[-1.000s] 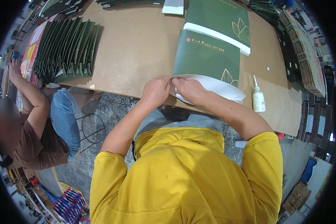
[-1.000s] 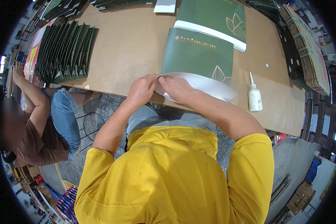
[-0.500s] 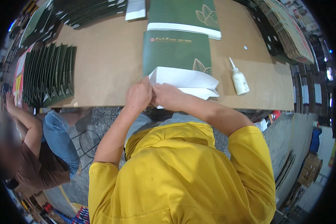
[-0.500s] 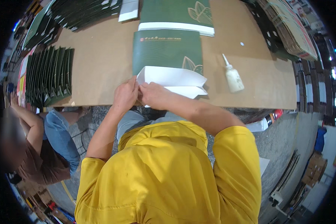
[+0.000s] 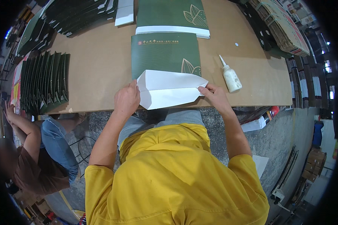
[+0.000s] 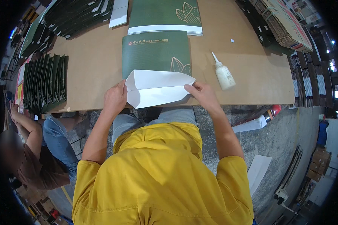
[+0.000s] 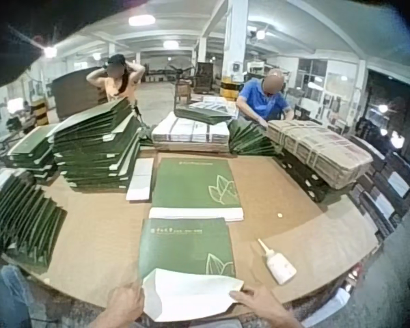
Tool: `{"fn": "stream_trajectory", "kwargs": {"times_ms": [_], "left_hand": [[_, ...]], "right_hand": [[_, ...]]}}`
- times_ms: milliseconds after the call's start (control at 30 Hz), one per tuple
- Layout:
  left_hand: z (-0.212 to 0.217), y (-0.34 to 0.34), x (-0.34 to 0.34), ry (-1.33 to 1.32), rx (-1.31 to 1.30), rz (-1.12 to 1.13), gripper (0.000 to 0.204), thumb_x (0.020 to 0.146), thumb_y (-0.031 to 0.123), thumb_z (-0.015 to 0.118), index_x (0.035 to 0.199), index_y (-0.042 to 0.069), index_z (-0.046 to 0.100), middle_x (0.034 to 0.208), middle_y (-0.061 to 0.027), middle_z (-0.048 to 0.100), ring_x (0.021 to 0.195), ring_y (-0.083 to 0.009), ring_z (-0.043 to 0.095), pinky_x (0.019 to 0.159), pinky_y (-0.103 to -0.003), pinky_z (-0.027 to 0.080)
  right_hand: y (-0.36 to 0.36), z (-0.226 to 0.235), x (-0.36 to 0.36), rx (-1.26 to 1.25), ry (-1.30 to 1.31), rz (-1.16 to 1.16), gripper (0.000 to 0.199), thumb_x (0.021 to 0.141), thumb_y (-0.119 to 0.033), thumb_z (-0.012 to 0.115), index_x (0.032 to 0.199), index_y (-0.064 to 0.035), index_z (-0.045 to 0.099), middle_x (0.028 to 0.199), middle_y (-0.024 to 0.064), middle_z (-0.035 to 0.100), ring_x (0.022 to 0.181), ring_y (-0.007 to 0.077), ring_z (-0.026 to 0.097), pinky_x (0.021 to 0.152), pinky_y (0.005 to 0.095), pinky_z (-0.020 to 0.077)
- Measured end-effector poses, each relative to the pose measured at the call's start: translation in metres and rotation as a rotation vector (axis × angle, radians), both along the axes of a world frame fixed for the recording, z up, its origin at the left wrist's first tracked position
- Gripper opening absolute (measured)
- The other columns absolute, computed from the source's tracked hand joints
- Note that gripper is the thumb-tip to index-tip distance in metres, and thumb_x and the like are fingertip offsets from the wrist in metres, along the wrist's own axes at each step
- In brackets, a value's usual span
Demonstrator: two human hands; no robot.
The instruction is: Folding and gluing the edges of large green paper folders or book covers at a work table.
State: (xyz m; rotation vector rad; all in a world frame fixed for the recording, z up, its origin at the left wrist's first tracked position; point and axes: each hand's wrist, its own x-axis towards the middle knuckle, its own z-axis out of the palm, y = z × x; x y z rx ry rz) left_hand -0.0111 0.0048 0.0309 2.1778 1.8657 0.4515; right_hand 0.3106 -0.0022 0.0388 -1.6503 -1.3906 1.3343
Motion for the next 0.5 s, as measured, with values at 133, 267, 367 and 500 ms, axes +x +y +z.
{"fn": "stream_trajectory", "kwargs": {"times_ms": [133,267,367,500], "left_hand": [[0.041,-0.002,0.012,0.040,0.081,-0.018,0.026,0.085,0.012,0.052,0.107,-0.001,0.059,0.090,-0.0215,0.063,0.083,-0.0390,0.061,0.074,-0.047,0.048],[0.042,-0.001,0.080,-0.374,0.153,-0.490,0.018,0.078,0.007,0.058,0.095,0.001,0.059,0.087,-0.0181,0.062,0.083,-0.0359,0.061,0.073,-0.044,0.048],[-0.018,0.022,0.140,-0.297,0.019,-0.598,0.010,0.076,0.009,0.059,0.082,0.001,0.060,0.084,-0.0171,0.063,0.080,-0.0337,0.063,0.070,-0.042,0.051],[-0.027,0.039,0.157,-0.088,-0.145,-0.638,0.019,0.076,0.014,0.061,0.092,0.004,0.060,0.090,-0.0154,0.066,0.081,-0.0328,0.065,0.071,-0.040,0.052]], "right_hand": [[0.002,0.006,-0.006,-0.055,0.002,-0.018,0.033,0.088,-0.023,0.060,0.106,0.0052,0.063,0.092,0.0048,0.064,0.083,0.0091,0.054,0.074,0.0242,0.0434],[0.000,-0.001,-0.005,-0.053,0.054,-0.037,0.032,0.088,-0.021,0.059,0.106,0.0050,0.063,0.091,0.0036,0.063,0.082,0.0086,0.054,0.074,0.0237,0.0431],[0.002,-0.005,-0.005,-0.022,0.119,-0.061,0.031,0.088,-0.021,0.059,0.103,0.0058,0.063,0.089,0.0062,0.064,0.081,0.0103,0.057,0.072,0.0255,0.0472],[0.002,-0.002,-0.006,-0.066,0.068,-0.089,0.032,0.089,-0.022,0.059,0.107,0.0044,0.061,0.092,0.0063,0.063,0.083,0.0112,0.057,0.073,0.0259,0.0480]]}}
